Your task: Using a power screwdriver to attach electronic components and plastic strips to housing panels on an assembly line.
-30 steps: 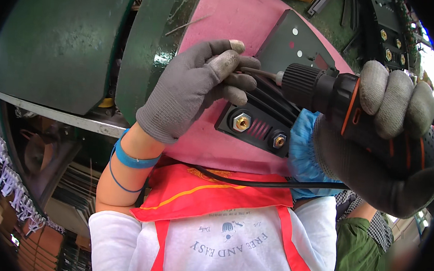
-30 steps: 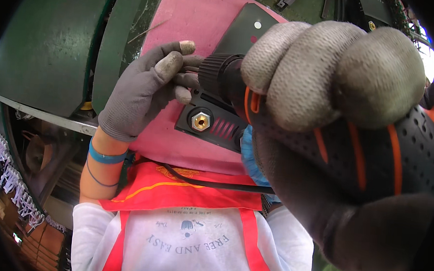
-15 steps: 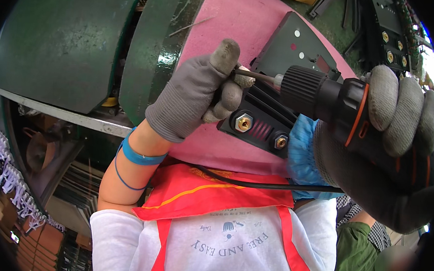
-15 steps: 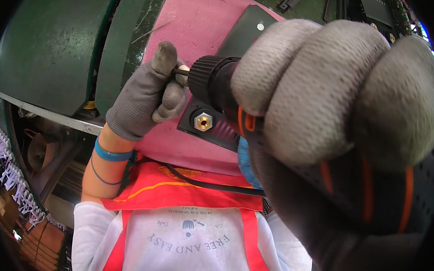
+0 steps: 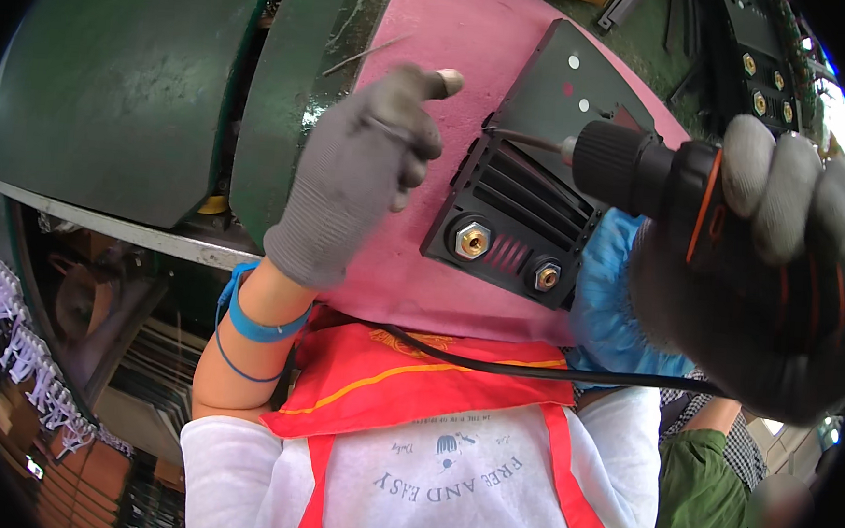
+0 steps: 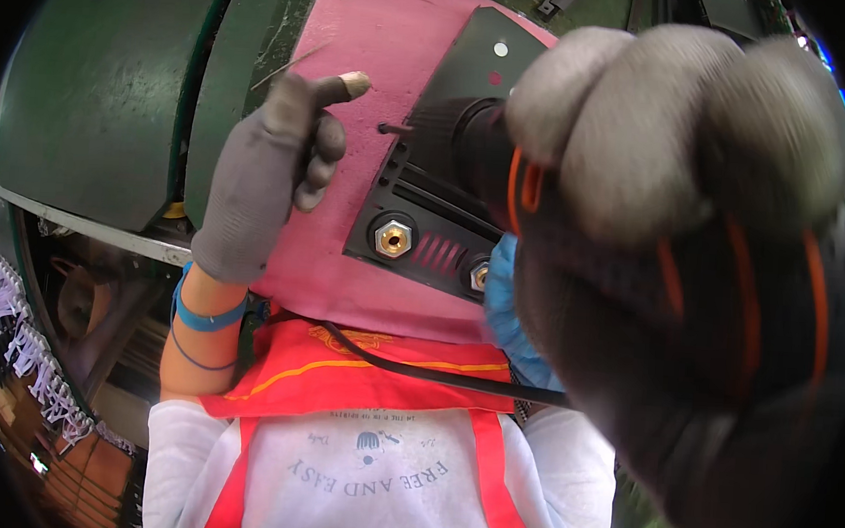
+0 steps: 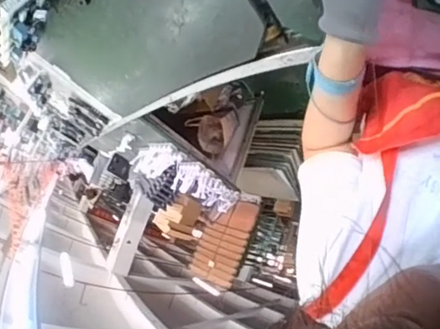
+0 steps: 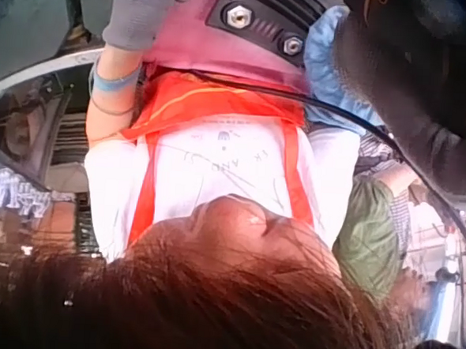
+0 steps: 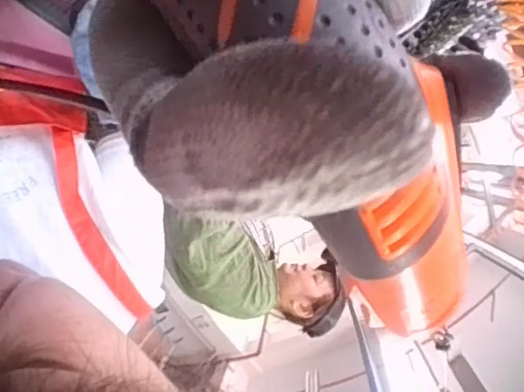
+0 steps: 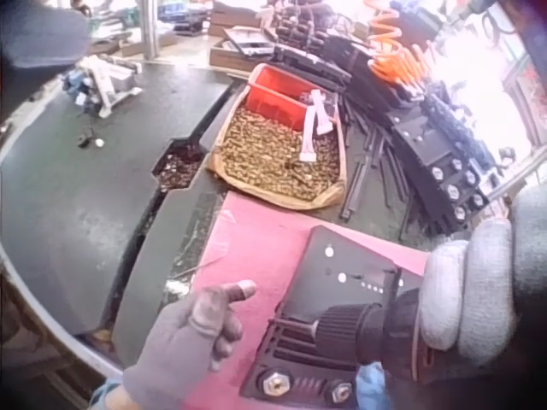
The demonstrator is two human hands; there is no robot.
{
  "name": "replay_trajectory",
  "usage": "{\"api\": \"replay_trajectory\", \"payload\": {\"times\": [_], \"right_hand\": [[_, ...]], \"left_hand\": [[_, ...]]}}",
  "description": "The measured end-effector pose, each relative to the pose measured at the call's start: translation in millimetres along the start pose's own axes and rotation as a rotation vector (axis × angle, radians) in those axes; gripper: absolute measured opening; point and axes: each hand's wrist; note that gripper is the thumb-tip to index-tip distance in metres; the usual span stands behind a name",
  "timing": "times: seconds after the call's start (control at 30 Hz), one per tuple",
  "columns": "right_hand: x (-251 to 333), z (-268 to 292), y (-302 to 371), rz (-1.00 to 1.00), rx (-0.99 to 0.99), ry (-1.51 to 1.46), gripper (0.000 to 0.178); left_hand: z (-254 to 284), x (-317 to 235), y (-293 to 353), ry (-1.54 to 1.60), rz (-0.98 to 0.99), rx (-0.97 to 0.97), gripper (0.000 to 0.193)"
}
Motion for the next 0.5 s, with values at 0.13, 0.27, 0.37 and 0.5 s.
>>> {"api": "replay_trajectory", "payload": {"times": [0.13, 0.27, 0.37, 0.5], "right_hand": [[-10, 16, 0, -0.135, 0.07, 0.041, 0.049], [-16, 20, 6, -0.122, 0.111, 0.093, 0.061], [-18, 19, 8, -0.148, 0.162, 0.08, 0.062], [-26, 15, 8, -0.168, 0.139, 0.041, 0.06]], "left_hand": [[-18, 24, -6, -0.565, -0.054, 0.061, 0.051], [-24, 41, -15, -0.731, -0.298, 0.003, 0.056], [-23, 44, -14, -0.753, -0.272, -0.022, 0.051], [-24, 44, -14, -0.8, -0.282, -0.076, 0.044]]}}
Point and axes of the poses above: each hand's wrist, its own y-axis away from the middle knuckle, its own z-axis out of the back of the hand, x = y × z, and after that the axes turned 13 degrees about x, right-handed
